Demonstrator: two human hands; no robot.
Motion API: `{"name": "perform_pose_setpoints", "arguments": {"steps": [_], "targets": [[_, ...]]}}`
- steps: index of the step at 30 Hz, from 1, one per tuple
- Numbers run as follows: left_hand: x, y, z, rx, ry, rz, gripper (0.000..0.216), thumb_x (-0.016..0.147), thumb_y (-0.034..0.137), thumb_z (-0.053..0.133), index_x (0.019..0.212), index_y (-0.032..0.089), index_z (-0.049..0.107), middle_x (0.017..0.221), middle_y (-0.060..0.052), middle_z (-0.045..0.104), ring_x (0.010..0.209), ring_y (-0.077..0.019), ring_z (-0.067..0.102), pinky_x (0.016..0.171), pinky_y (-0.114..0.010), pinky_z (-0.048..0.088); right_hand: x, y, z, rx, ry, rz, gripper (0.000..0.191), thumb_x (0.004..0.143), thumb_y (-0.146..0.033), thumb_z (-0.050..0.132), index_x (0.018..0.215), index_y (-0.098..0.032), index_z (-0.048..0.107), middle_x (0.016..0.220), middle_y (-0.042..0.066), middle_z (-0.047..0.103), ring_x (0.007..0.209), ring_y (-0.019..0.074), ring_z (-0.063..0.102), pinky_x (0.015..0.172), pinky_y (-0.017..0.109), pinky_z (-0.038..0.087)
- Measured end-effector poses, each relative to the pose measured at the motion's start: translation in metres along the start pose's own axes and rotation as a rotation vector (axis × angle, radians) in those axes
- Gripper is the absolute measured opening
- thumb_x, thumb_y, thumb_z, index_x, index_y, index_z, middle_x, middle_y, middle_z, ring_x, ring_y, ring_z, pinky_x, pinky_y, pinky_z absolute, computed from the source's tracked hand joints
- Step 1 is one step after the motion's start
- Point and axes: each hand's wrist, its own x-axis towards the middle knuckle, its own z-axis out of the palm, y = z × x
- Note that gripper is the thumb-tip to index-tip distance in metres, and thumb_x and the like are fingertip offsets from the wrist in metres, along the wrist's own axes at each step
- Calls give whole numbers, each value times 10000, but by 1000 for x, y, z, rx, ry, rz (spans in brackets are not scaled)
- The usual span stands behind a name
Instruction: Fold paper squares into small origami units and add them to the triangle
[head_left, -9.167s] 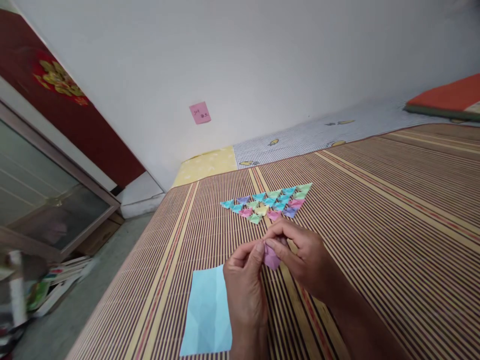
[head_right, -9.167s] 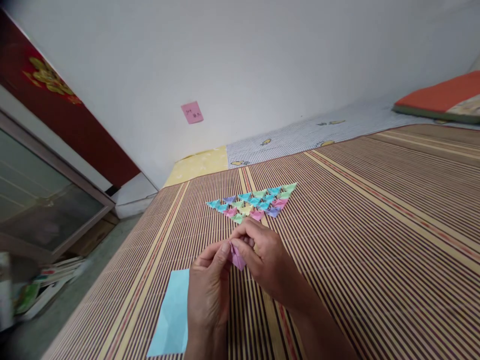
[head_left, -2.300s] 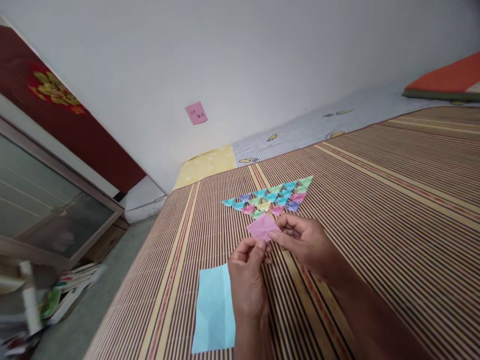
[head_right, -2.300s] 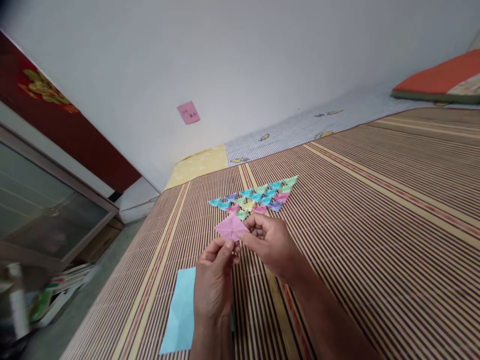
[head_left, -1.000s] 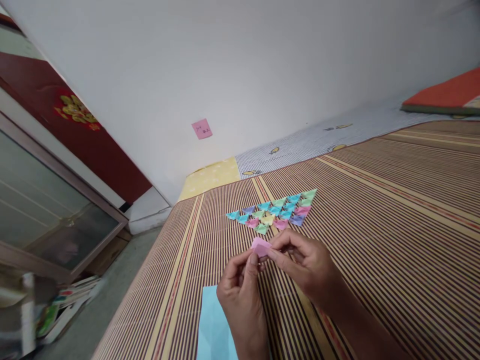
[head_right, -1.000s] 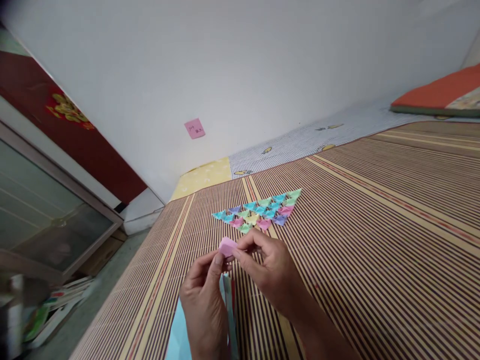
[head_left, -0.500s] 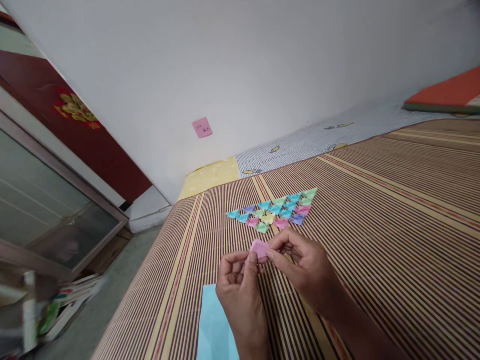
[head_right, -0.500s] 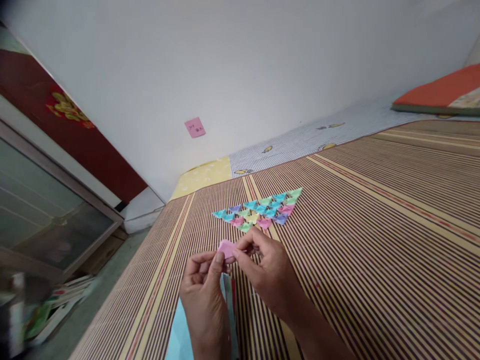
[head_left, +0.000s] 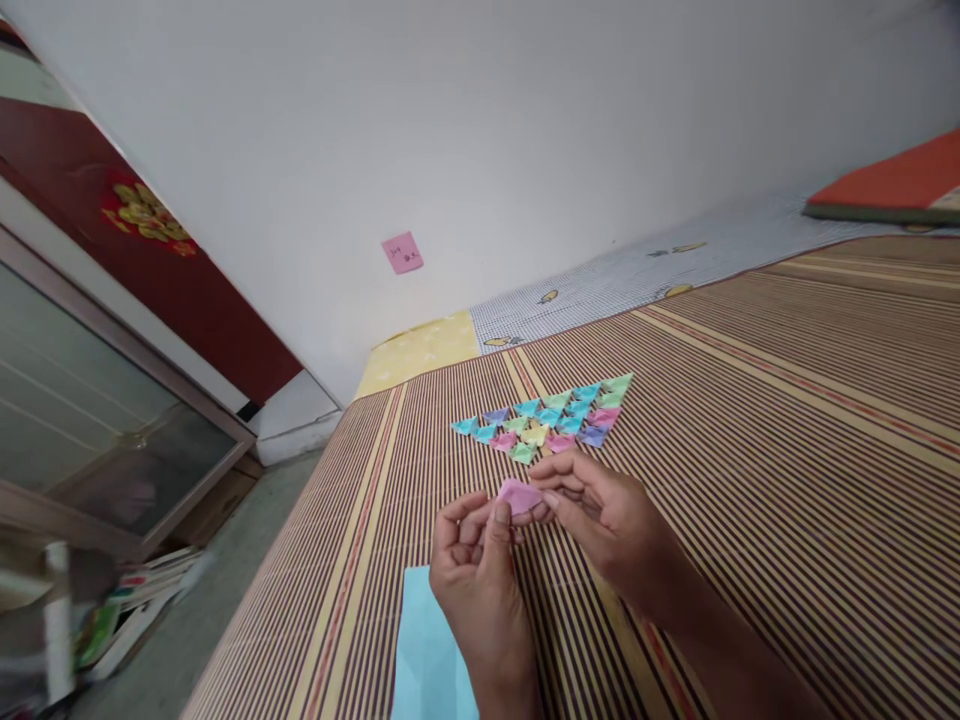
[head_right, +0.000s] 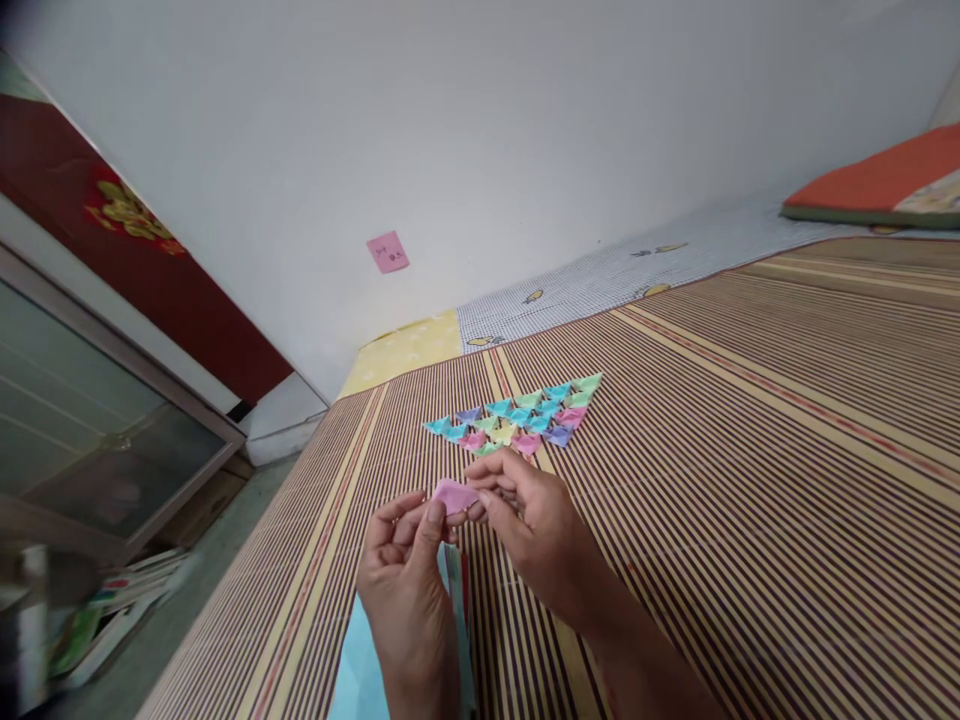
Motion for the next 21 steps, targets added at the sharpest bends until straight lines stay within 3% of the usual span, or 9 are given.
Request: {"name": "perform_pose_setpoints", "arguments": {"steps": [4, 8, 12, 21], "targets": [[-1, 3, 2, 87, -74, 9, 327, 741, 323, 842, 949, 172, 639, 775, -28, 739, 733, -172, 731, 676, -246, 573, 1, -7, -2, -39, -79, 74, 136, 927, -296, 660, 1007, -192, 695, 904, 45, 739, 853, 195, 716, 760, 296, 589], [-1, 5, 4, 119, -140, -34, 337, 720, 338, 852, 941, 163, 667, 802, -50, 747, 769, -189, 732, 715, -272, 575, 1, -7, 2, -56, 4, 26, 157, 950, -300, 632, 868, -194, 714, 779, 16, 694, 745, 169, 666, 694, 270, 544], [0, 0, 2, 112, -237, -80, 219, 778, 338, 807, 855, 153, 717, 759, -36, 723, 717, -157, 681, 690, -253, 542, 0, -8, 4, 3, 37, -6, 166, 961, -278, 611, 866, -196, 719, 758, 8, 671, 699, 158, 642, 659, 262, 526], [-2, 2, -2, 71, -370, -101, 211, 853, 348, 742, 756, 171, 681, 722, -2, 657, 703, -130, 593, 693, -230, 470, 1, -15, -3, 19, -8, 11, 205, 955, -313, 606, 803, -191, 670, 692, -8, 616, 662, 151, 590, 629, 257, 485]]}}
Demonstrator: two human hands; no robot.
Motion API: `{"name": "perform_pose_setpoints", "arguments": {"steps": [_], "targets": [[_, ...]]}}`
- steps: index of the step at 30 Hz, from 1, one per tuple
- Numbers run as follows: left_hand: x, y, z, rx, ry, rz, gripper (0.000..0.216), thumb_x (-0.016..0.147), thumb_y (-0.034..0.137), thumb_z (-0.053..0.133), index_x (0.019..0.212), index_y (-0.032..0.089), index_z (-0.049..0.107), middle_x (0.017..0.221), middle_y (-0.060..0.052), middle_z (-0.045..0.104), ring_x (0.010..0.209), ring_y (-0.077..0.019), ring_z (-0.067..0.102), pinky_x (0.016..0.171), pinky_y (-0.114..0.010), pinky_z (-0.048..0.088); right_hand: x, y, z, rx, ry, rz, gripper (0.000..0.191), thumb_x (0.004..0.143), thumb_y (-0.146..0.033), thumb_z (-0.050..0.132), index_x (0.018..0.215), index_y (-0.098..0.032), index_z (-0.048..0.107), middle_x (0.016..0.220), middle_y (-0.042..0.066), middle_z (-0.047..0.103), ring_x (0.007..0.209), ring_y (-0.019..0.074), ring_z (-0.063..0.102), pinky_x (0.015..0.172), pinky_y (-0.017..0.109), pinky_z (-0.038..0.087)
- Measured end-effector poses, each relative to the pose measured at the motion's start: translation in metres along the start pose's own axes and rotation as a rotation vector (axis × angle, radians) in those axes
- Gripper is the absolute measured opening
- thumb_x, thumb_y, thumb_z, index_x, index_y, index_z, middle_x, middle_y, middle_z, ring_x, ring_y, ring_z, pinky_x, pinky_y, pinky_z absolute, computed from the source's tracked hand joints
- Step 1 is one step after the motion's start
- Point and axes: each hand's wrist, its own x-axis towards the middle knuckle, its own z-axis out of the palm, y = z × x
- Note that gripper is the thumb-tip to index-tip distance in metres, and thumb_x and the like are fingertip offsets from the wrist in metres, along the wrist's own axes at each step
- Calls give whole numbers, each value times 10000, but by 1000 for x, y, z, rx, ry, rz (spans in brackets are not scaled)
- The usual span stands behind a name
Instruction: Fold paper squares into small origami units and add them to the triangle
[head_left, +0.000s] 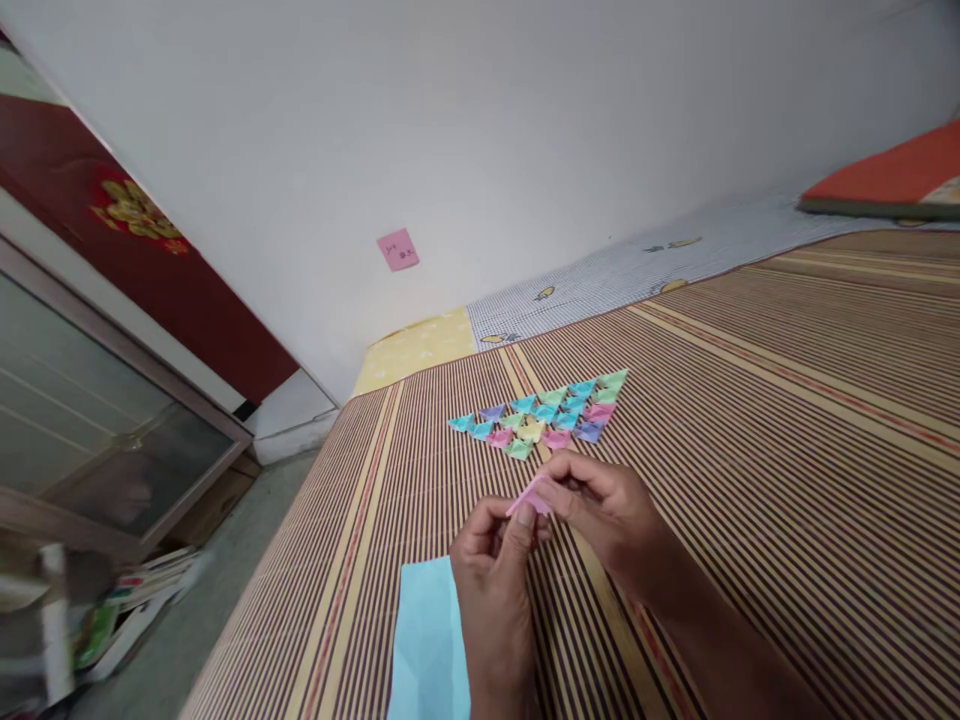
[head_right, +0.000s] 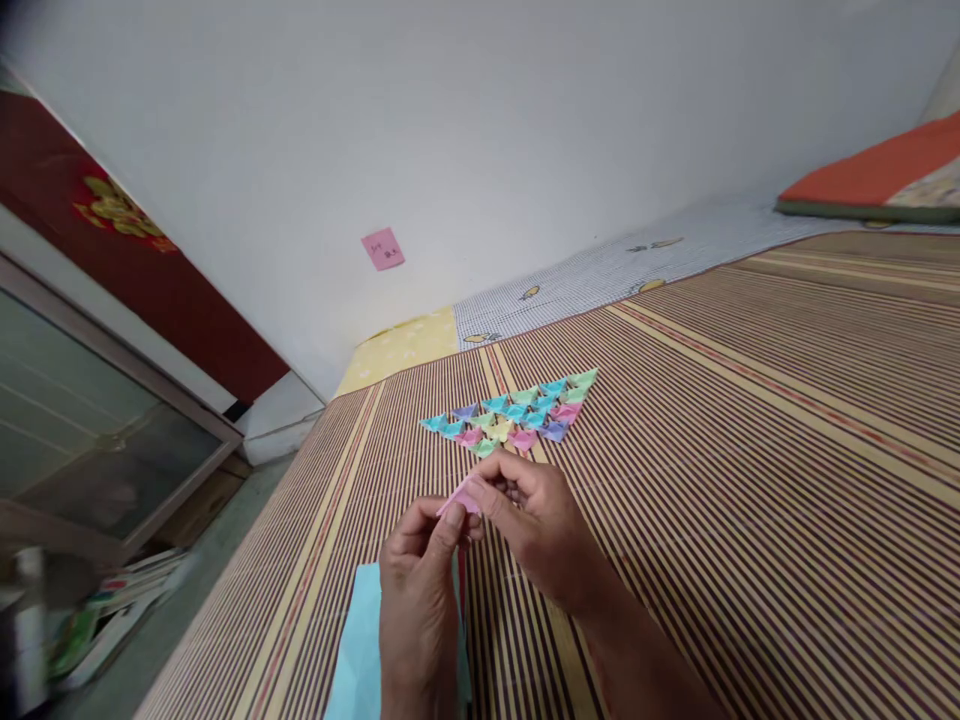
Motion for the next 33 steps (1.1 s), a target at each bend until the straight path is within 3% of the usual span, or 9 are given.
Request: {"name": "perform_pose_setpoints", "arguments": {"steps": [4, 8, 11, 18, 23, 26, 33], "targets": [[-1, 2, 0, 18, -65, -48, 215, 877, 353, 718, 771, 172, 673, 720, 9, 631, 692, -117, 555, 673, -215, 447, 1, 3, -6, -15, -71, 40, 181, 925, -309, 650, 800, -185, 690, 718, -5, 627, 696, 149, 587, 640, 251, 476], [1, -3, -1, -31, 35, 14, 215, 875, 347, 721, 765, 170, 668, 726, 4, 621, 715, -125, 552, 701, -228, 457, 2, 5, -7, 22, -99, 90, 173, 919, -333, 661, 846, -183, 708, 768, 12, 680, 743, 166, 627, 691, 272, 496], [3, -5, -2, -110, 99, 16, 236, 865, 350, 732, 740, 168, 653, 700, 17, 586, 673, -109, 515, 662, -212, 440, 1, 6, -6, -73, -70, 78, 195, 923, -325, 650, 795, -182, 688, 729, -1, 642, 704, 153, 582, 647, 264, 454], [6, -3, -5, -86, 115, -35, 192, 813, 354, 786, 863, 170, 758, 769, -10, 680, 710, -120, 575, 680, -218, 459, 0, -1, -8, -190, -136, 16, 237, 951, -272, 592, 740, -181, 651, 677, -29, 549, 648, 128, 479, 594, 258, 364], [6, -4, -8, -50, 60, -53, 201, 829, 366, 770, 874, 169, 767, 800, -27, 712, 757, -142, 612, 718, -243, 478, -1, 0, -11, -256, -150, 22, 233, 959, -270, 570, 751, -183, 631, 686, -29, 543, 654, 130, 475, 599, 262, 357], [6, -6, -8, -14, 88, -16, 170, 802, 332, 800, 812, 169, 754, 754, -7, 691, 731, -126, 598, 698, -222, 467, -2, 1, -11, -290, -177, 22, 228, 952, -263, 569, 741, -186, 608, 678, -35, 523, 644, 128, 457, 584, 263, 344], [5, -2, -1, -395, 123, -115, 201, 679, 282, 878, 699, 168, 713, 675, 7, 662, 642, -113, 593, 660, -223, 481, -2, 1, -1, -263, -148, -27, 272, 972, -254, 507, 707, -193, 522, 666, -42, 468, 632, 123, 435, 578, 263, 332]]}}
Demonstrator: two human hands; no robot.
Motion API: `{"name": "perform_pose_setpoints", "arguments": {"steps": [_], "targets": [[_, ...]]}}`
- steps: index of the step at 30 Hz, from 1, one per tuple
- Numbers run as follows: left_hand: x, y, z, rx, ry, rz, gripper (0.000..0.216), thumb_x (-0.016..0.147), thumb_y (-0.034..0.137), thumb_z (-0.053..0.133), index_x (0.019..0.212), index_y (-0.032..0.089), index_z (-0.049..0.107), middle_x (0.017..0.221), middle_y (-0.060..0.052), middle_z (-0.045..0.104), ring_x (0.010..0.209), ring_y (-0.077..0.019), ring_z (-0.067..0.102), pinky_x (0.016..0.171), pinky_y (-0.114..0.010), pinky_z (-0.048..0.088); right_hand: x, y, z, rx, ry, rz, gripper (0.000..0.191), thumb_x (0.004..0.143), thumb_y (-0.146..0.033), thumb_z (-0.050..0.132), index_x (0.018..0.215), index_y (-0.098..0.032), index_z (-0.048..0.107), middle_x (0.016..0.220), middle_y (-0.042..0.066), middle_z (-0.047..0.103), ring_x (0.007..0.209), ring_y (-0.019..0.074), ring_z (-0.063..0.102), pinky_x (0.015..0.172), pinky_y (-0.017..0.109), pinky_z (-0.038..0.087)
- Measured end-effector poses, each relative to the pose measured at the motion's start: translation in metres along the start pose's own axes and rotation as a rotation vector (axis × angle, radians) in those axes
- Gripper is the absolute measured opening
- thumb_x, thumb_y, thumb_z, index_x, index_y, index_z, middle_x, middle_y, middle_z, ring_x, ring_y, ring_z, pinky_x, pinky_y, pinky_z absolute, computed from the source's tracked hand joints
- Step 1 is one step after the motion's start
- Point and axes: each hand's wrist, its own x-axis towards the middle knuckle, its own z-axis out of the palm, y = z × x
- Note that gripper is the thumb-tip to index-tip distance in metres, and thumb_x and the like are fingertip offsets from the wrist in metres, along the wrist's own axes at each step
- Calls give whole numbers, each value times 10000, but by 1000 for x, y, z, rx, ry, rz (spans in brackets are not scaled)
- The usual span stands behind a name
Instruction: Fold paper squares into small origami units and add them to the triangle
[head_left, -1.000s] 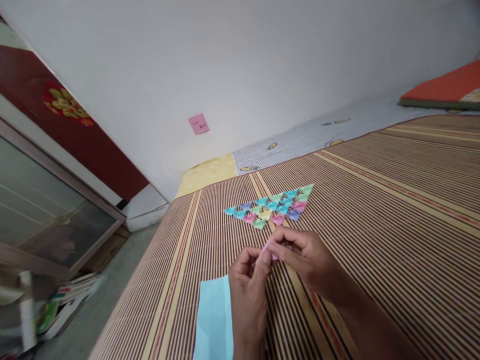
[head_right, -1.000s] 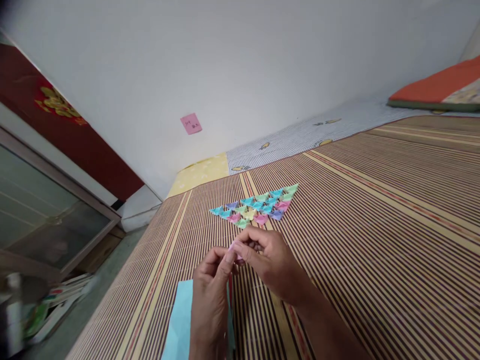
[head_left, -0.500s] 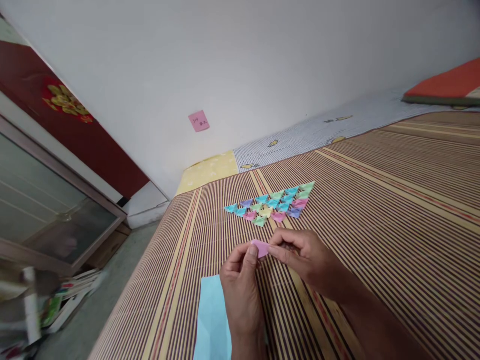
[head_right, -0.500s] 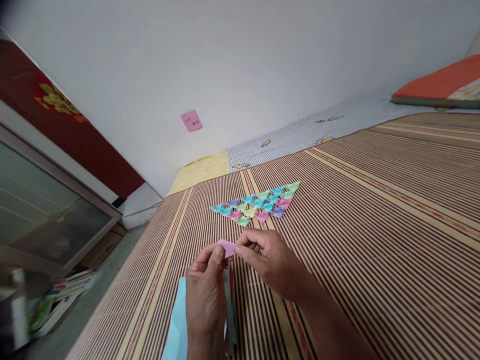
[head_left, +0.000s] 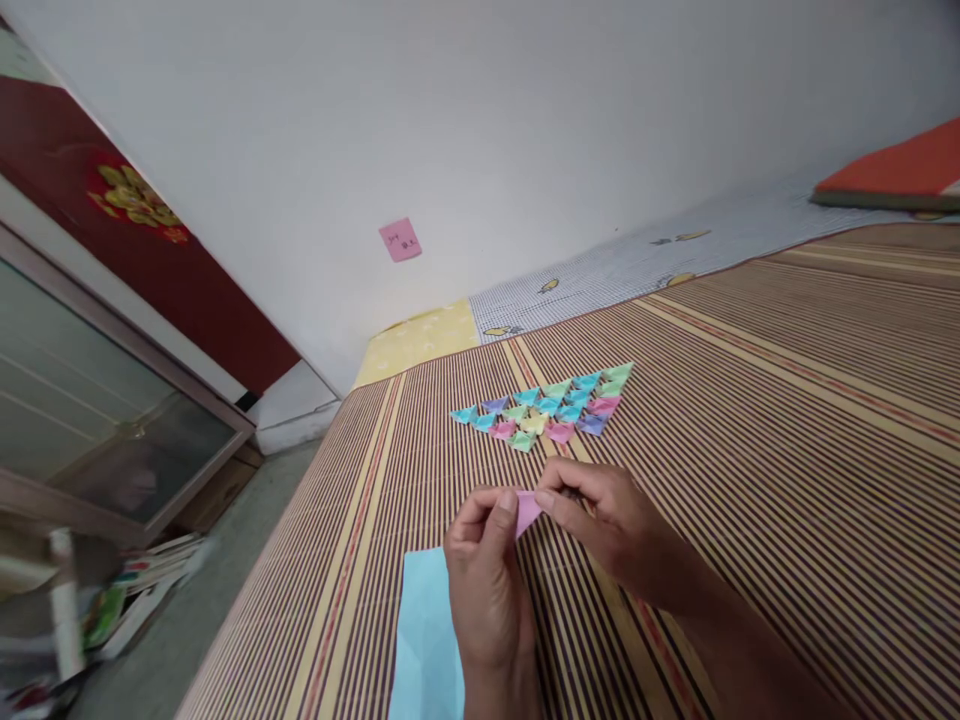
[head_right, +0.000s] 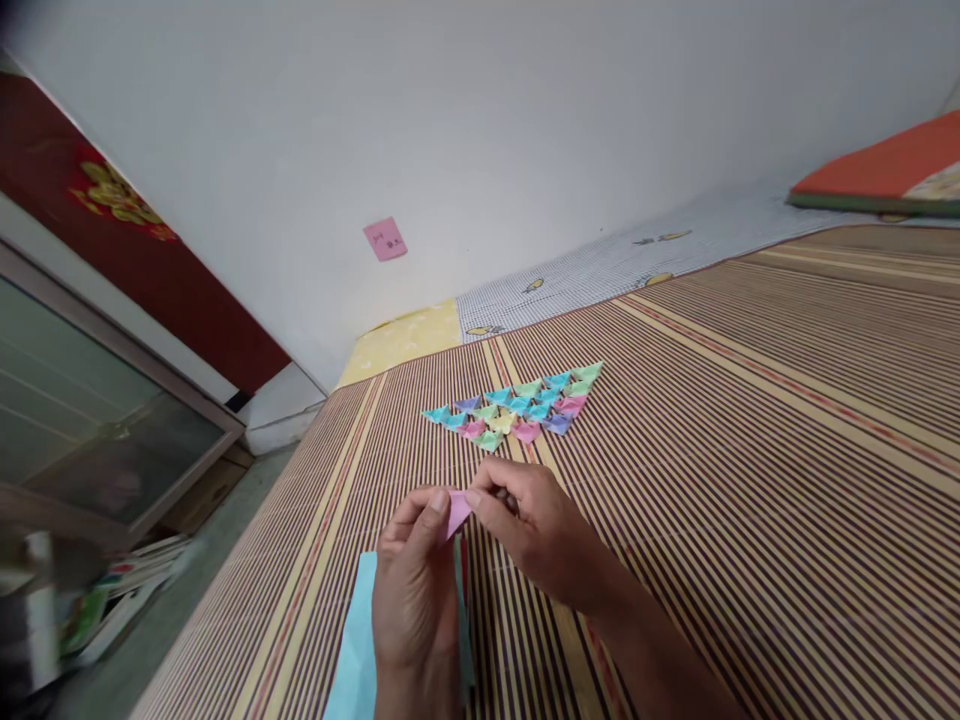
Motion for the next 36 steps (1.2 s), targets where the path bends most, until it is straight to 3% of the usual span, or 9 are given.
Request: {"name": "perform_pose_setpoints", "arguments": {"steps": [5, 7, 10, 12, 14, 19, 24, 30, 36], "targets": [[0, 4, 2, -67, -61, -152, 204, 661, 240, 888, 674, 137, 712, 622, -9, 665, 604, -119, 621, 629, -223, 513, 1, 4, -1, 9, 66, -22, 365, 996, -288, 483, 648, -206, 410, 620, -51, 384, 591, 119, 381, 557, 268, 313], [1, 5, 1, -102, -69, -201, 211, 647, 236, 898, 678, 122, 724, 635, -29, 688, 615, -131, 647, 593, -208, 520, 1, 7, -3, 87, 63, 4, 337, 999, -313, 507, 682, -198, 489, 636, -46, 430, 606, 119, 415, 574, 261, 343], [4, 5, 0, -197, -16, -250, 187, 653, 189, 895, 716, 92, 747, 667, -48, 714, 572, -102, 641, 507, -156, 494, 1, 12, -3, 216, 25, 52, 137, 957, -323, 608, 932, -202, 666, 790, -10, 599, 739, 142, 558, 680, 265, 441], [6, 4, 0, -247, 0, -273, 105, 724, 127, 838, 758, 65, 760, 678, -60, 718, 540, -83, 626, 471, -134, 479, 1, 14, -2, 252, 8, 65, 177, 915, -302, 671, 1070, -219, 692, 870, 9, 657, 812, 163, 612, 736, 284, 480], [7, 3, 2, -293, 3, -296, 48, 822, 58, 726, 797, 44, 764, 724, -89, 732, 562, -90, 648, 471, -132, 489, 2, 13, -1, 255, 1, 57, 193, 888, -261, 694, 1075, -218, 712, 858, 14, 681, 798, 166, 631, 743, 291, 498], [5, 3, 10, -354, 40, -400, 338, 975, 4, 445, 834, 33, 751, 761, -112, 730, 557, -101, 668, 428, -144, 492, 2, 8, -1, 249, 16, 38, 173, 892, -231, 676, 1053, -215, 735, 889, 33, 714, 823, 182, 664, 785, 319, 529], [2, 5, 15, -393, 72, -496, 395, 1012, 51, 386, 846, 43, 744, 779, -122, 736, 531, -106, 664, 397, -148, 478, 0, 9, -3, 277, -3, 41, 166, 907, -255, 660, 1059, -227, 721, 864, 25, 701, 799, 181, 665, 759, 322, 534], [3, 0, 13, -353, -8, -384, 349, 985, 25, 443, 865, 68, 768, 879, -147, 771, 758, -154, 745, 692, -213, 605, -1, 3, -4, 118, 73, -34, 333, 852, -85, 578, 1111, -250, 709, 955, 8, 700, 868, 172, 656, 790, 306, 519], [-1, -7, 12, -292, -121, -261, 74, 842, 142, 749, 884, 90, 781, 867, -98, 765, 735, -123, 712, 671, -173, 579, 1, 5, 4, -38, 229, -209, 332, 825, -16, 539, 968, -235, 744, 906, 15, 641, 863, 172, 625, 772, 303, 507]]}}
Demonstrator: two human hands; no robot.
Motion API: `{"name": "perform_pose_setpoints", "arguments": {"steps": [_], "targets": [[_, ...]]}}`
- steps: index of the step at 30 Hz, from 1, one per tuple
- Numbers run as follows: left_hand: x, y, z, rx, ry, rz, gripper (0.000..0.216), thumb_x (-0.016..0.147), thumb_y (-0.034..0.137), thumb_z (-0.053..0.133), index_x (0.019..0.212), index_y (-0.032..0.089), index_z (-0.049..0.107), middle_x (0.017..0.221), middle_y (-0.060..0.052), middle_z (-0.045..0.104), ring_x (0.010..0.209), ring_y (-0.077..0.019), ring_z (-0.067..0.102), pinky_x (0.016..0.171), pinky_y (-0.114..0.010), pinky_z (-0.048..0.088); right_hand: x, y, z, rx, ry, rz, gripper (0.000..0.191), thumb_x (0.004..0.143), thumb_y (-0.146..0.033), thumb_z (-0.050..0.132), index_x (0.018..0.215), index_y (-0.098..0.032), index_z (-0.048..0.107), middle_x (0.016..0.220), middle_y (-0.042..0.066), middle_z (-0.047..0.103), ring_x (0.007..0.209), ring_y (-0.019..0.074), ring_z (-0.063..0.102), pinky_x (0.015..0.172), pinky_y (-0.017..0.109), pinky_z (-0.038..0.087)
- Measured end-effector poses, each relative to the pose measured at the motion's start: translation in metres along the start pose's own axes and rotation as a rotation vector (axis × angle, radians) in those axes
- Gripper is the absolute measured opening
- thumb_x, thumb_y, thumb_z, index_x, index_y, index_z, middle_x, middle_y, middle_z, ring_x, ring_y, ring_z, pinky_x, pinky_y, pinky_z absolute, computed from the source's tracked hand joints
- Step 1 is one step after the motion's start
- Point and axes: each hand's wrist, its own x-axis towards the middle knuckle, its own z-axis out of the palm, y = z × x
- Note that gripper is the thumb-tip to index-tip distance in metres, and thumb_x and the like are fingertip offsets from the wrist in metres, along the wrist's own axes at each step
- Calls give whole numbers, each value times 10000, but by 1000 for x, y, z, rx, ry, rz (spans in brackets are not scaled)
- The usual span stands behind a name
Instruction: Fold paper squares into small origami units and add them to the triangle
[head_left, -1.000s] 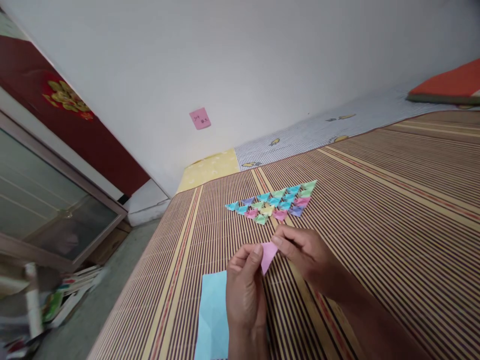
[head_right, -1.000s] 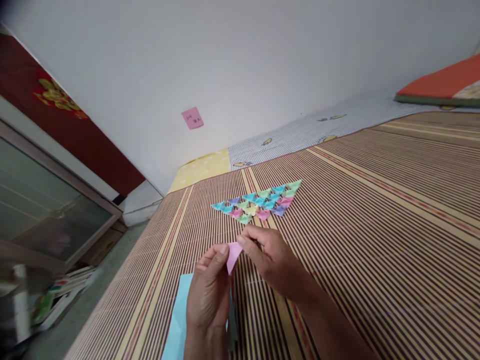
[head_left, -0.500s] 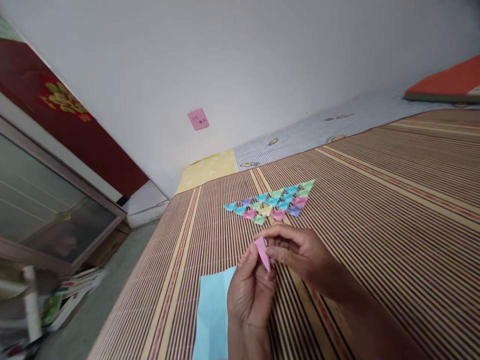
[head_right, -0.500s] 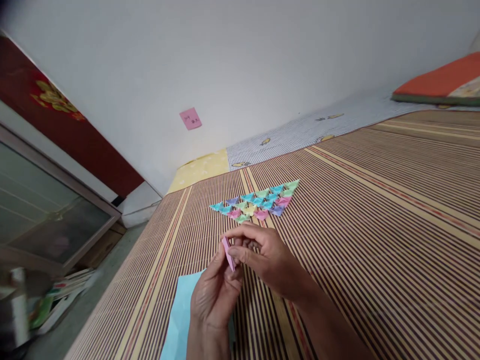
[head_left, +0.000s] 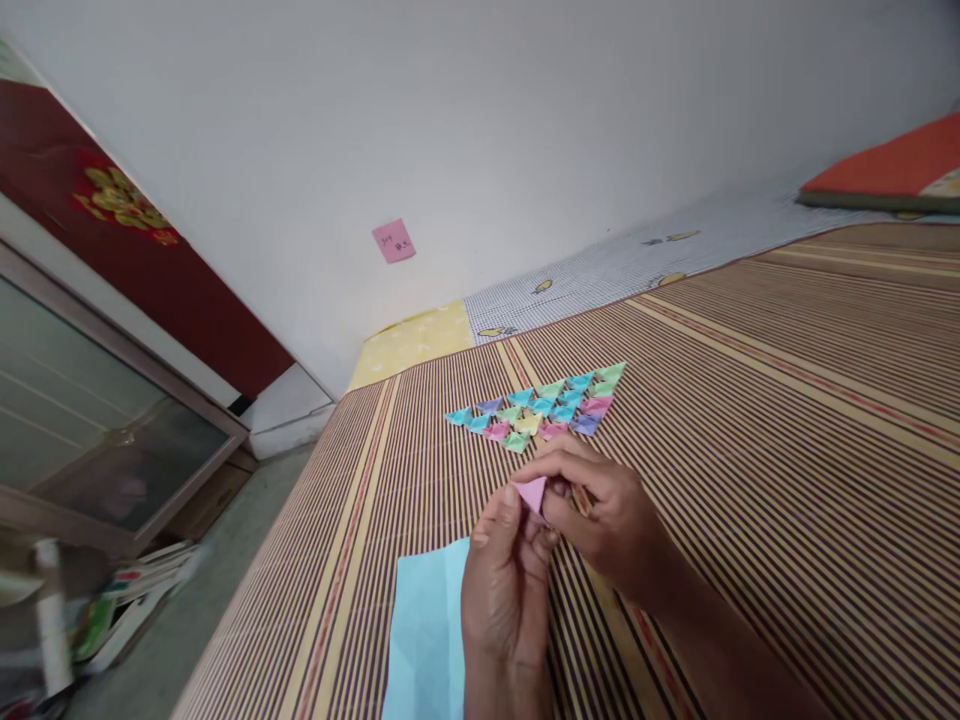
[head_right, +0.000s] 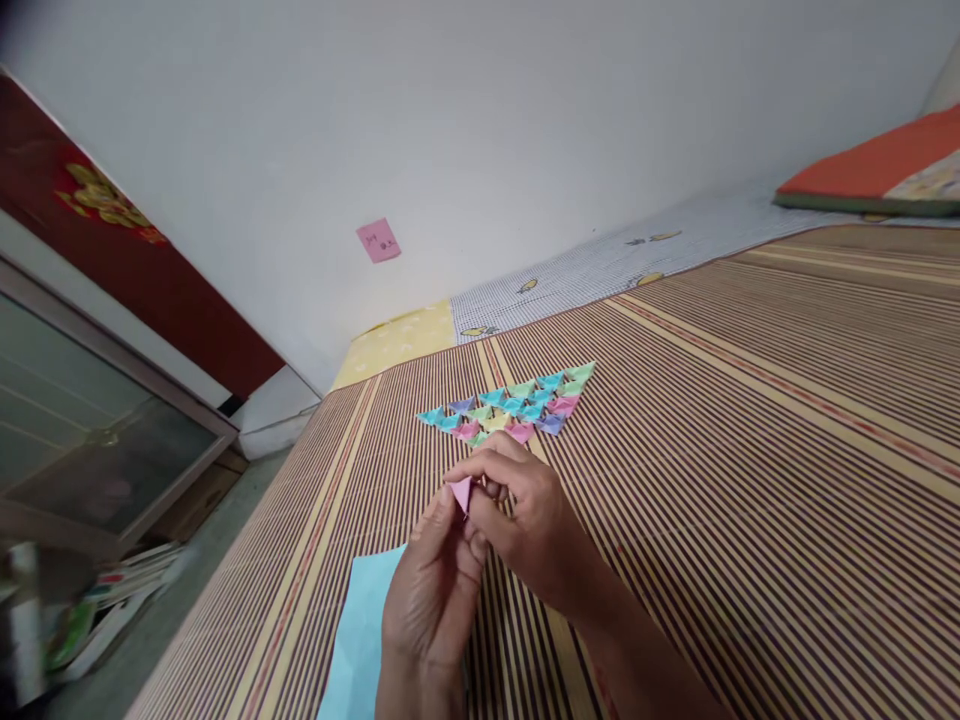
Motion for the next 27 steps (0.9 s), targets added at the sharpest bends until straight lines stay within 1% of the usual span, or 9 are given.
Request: {"name": "perform_pose_setpoints", "arguments": {"steps": [3, 5, 8, 13, 15, 17, 20, 23, 27], "targets": [[-3, -2, 4, 20, 0, 15, 121, 816, 189, 787, 870, 81, 782, 857, -93, 754, 753, -116, 702, 739, -191, 577, -1, 3, 5, -66, 39, -51, 310, 850, -17, 532, 947, -220, 746, 900, 32, 610, 860, 182, 612, 752, 309, 509], [-5, -1, 6, 20, 9, 28, 113, 809, 189, 788, 843, 82, 779, 829, -80, 736, 751, -116, 688, 736, -199, 574, -1, 4, 7, -119, 45, -100, 314, 862, -18, 517, 953, -211, 747, 897, 41, 595, 859, 190, 603, 741, 317, 508], [-8, 3, 9, 17, 23, 62, 90, 790, 176, 795, 808, 91, 771, 822, -67, 713, 772, -125, 675, 747, -220, 573, -2, 6, 7, -182, 42, -185, 335, 868, -10, 486, 976, -196, 742, 911, 52, 595, 882, 202, 594, 793, 351, 503], [-8, 9, 9, 113, 83, 91, 150, 747, 126, 821, 891, 105, 784, 860, -72, 739, 799, -122, 692, 782, -204, 565, -1, 2, 3, -162, -76, -204, 344, 891, -45, 487, 1085, -199, 726, 1039, 71, 643, 1009, 231, 590, 923, 411, 471], [-6, 10, 7, 154, 109, 117, 213, 731, 115, 829, 940, 115, 786, 892, -78, 757, 804, -125, 705, 775, -197, 563, 0, 0, 0, -108, -109, -179, 302, 904, -69, 505, 1059, -207, 724, 1072, 67, 657, 1041, 232, 599, 947, 403, 468], [-4, 9, 4, 201, 114, 150, 244, 736, 131, 825, 976, 124, 782, 925, -88, 770, 826, -147, 722, 769, -215, 568, 1, 1, -2, -62, -43, -127, 212, 917, -101, 542, 979, -207, 715, 1028, 56, 673, 1023, 225, 615, 942, 386, 470], [-3, 8, 0, 323, 124, 179, 336, 763, 176, 812, 1092, 146, 751, 983, -97, 780, 879, -189, 741, 793, -264, 574, 1, 5, -5, -41, 41, 29, 121, 935, -176, 597, 883, -209, 701, 874, 31, 666, 904, 211, 620, 850, 361, 481], [-6, 7, 0, 469, 124, 205, 466, 788, 202, 799, 1239, 182, 682, 1007, -83, 785, 904, -195, 747, 829, -287, 568, 2, 8, -8, 2, -30, 161, 146, 939, -237, 617, 828, -210, 708, 796, 24, 645, 816, 205, 602, 774, 352, 483], [-12, 6, 7, 610, 79, 221, 551, 807, 241, 793, 1326, 191, 614, 894, -59, 790, 868, -196, 755, 831, -299, 565, 4, 5, -9, 87, -74, 197, 133, 915, -235, 634, 831, -211, 734, 845, 33, 652, 846, 206, 620, 770, 339, 511]]}}
